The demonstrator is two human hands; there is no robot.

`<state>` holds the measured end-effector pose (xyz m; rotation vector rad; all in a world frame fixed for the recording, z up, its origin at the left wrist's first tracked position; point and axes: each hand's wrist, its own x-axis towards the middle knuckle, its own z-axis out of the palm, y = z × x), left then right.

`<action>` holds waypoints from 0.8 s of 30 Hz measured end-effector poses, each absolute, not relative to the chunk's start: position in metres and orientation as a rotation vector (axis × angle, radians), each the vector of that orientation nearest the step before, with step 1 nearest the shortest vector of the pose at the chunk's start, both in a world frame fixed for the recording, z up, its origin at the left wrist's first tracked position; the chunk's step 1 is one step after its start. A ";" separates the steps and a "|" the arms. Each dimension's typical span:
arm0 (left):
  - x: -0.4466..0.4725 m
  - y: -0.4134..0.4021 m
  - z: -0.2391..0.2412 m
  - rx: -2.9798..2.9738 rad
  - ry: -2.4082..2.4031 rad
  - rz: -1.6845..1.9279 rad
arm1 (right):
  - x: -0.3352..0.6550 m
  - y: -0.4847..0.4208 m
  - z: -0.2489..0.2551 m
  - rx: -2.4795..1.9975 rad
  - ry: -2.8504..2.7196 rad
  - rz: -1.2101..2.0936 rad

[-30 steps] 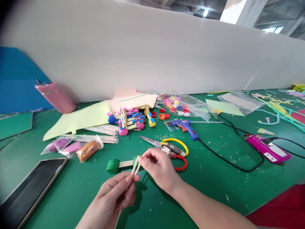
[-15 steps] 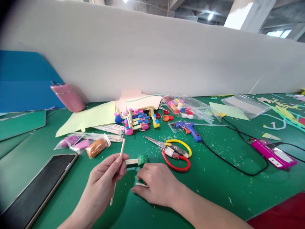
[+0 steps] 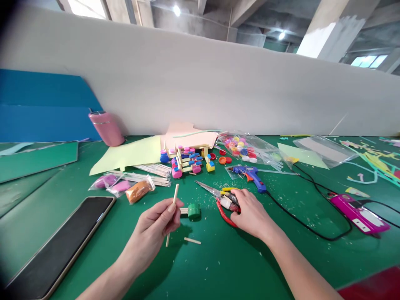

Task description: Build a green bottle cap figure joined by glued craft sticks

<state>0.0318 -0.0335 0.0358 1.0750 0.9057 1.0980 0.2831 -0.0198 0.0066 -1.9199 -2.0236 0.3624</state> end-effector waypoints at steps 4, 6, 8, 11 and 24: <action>0.023 -0.031 0.048 1.138 0.935 1.183 | 0.282 -0.011 0.009 -1.919 -1.945 0.428; 0.018 -0.030 0.053 1.166 0.977 1.209 | 0.284 -0.008 0.012 -1.852 -1.919 0.491; 0.014 -0.029 0.056 1.174 1.021 1.229 | 0.283 -0.008 0.017 -1.756 -1.910 0.554; 0.012 -0.028 0.055 1.181 1.082 1.288 | 0.275 -0.012 0.027 -1.530 -1.839 0.729; 0.004 -0.034 0.045 1.413 1.321 1.459 | 0.225 -0.040 0.012 -1.347 -2.119 0.444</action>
